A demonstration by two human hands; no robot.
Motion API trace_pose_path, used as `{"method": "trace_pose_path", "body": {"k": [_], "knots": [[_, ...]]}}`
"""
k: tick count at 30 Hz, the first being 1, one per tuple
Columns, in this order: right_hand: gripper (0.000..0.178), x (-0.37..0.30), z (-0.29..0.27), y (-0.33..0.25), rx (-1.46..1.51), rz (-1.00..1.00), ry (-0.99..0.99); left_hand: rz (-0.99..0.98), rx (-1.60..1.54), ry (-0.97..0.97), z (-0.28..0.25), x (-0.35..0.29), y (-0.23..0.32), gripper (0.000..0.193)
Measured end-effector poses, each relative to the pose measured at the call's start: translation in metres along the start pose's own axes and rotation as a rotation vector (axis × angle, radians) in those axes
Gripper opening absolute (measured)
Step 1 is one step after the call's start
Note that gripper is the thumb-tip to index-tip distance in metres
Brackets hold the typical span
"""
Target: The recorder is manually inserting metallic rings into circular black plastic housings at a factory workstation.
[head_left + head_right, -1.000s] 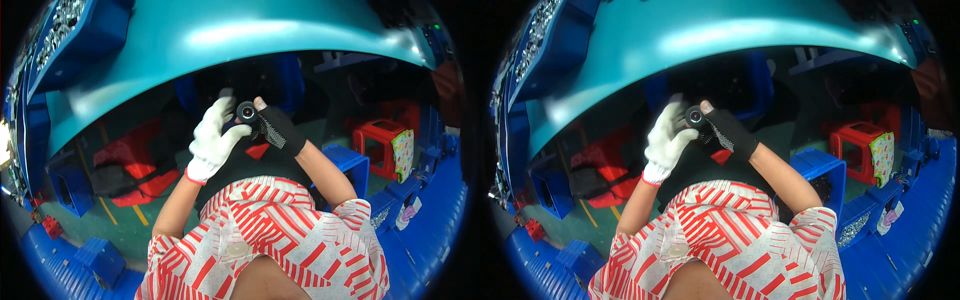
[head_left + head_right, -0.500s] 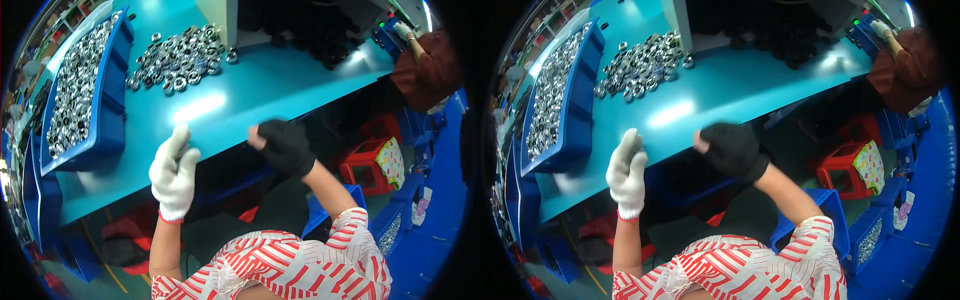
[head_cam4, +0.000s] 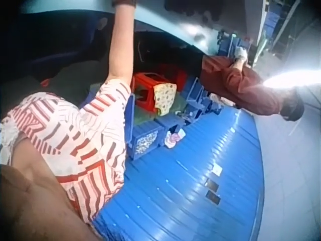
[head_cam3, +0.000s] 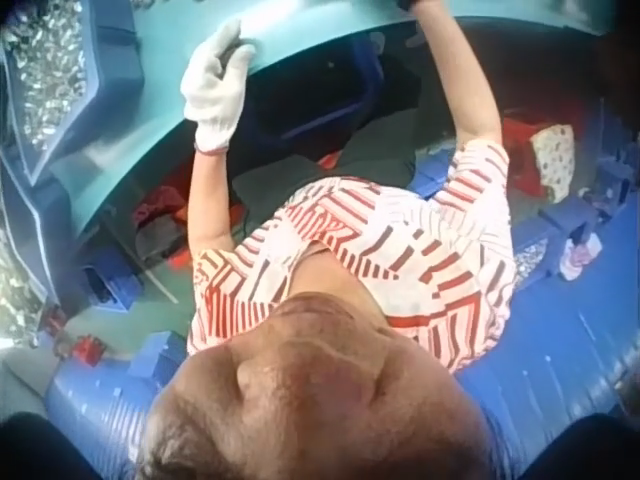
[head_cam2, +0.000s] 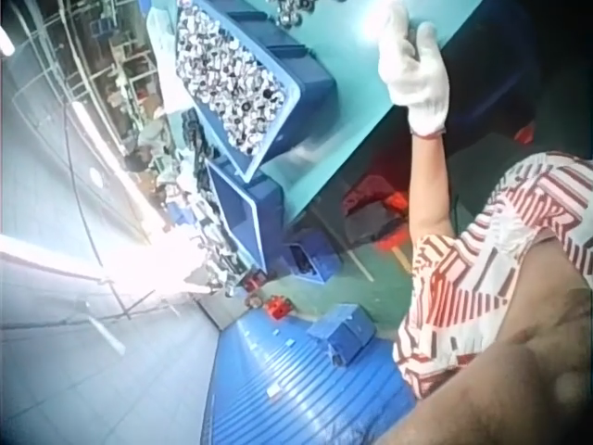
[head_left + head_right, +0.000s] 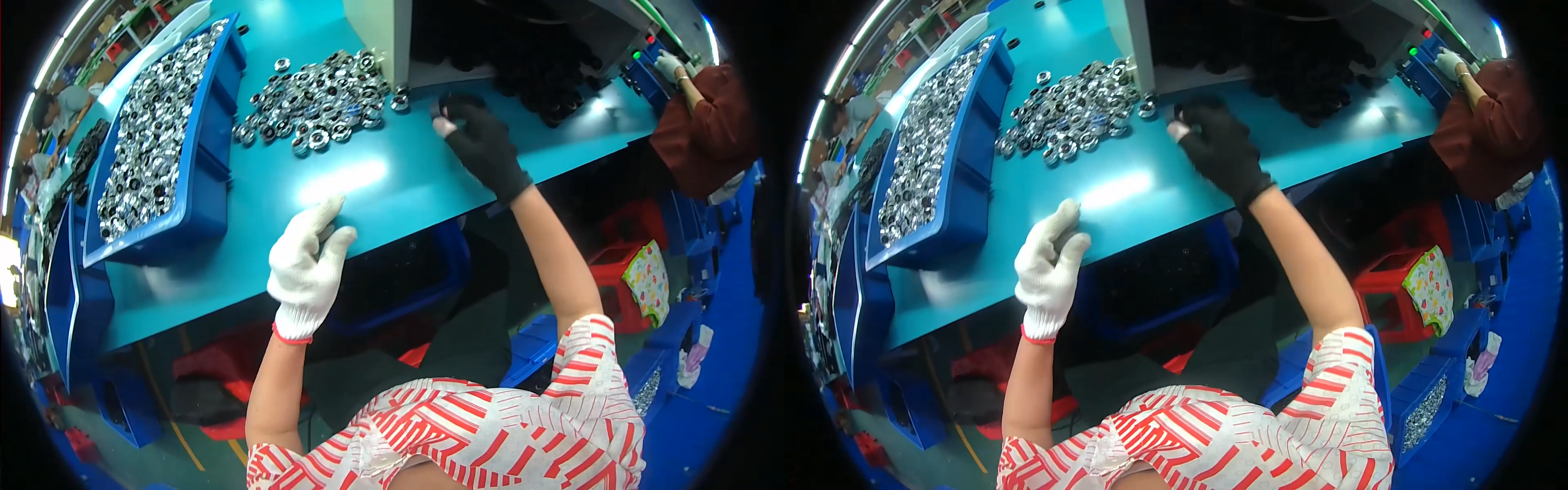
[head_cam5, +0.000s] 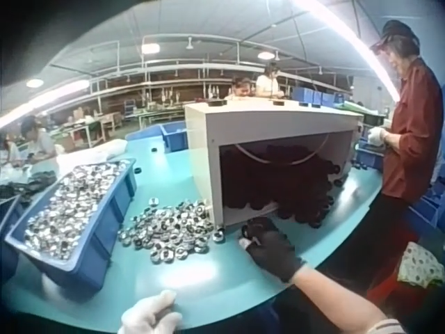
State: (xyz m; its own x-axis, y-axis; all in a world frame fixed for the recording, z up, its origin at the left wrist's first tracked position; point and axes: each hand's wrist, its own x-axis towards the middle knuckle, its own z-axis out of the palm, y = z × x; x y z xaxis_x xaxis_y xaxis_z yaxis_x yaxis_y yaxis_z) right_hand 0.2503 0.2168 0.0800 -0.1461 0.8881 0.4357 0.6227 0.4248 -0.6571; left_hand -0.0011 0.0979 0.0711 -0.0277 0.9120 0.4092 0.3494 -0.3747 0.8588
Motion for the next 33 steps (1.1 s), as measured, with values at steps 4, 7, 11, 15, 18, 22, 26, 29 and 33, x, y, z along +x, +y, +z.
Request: {"method": "trace_pose_path", "body": {"k": [4,7,11,15,18,22,26,29,33], "knots": [[0.021,-0.082,0.006,-0.067,0.912,0.444,-0.253,-0.078,-0.145,-0.083,-0.005,-0.010,0.001,0.043],[0.026,-0.130,0.026,-0.064,1.298,0.600,-0.386,-0.120,-0.220,-0.135,-0.005,-0.035,0.011,0.052],[0.031,-0.171,0.059,-0.068,1.516,0.848,-0.443,-0.193,-0.325,-0.173,0.008,-0.078,0.001,0.079],[0.036,-0.194,0.079,-0.073,1.649,0.939,-0.554,-0.299,-0.237,-0.238,0.007,-0.105,0.001,0.077],[0.039,-0.213,0.099,-0.068,1.762,1.099,-0.572,-0.346,-0.249,-0.249,0.003,-0.115,0.001,0.075],[0.042,-0.225,0.106,-0.068,1.836,1.181,-0.595,-0.354,-0.154,-0.246,-0.001,-0.124,-0.002,0.067],[0.042,-0.221,0.102,-0.076,1.800,1.175,-0.609,-0.331,-0.165,-0.212,-0.003,-0.129,-0.002,0.064],[0.043,-0.222,0.101,-0.071,1.803,1.146,-0.641,-0.346,-0.198,-0.207,0.000,-0.130,-0.004,0.065],[0.045,-0.213,0.094,-0.079,1.687,1.070,-0.578,-0.402,-0.240,-0.210,0.001,-0.131,-0.007,0.070]]}}
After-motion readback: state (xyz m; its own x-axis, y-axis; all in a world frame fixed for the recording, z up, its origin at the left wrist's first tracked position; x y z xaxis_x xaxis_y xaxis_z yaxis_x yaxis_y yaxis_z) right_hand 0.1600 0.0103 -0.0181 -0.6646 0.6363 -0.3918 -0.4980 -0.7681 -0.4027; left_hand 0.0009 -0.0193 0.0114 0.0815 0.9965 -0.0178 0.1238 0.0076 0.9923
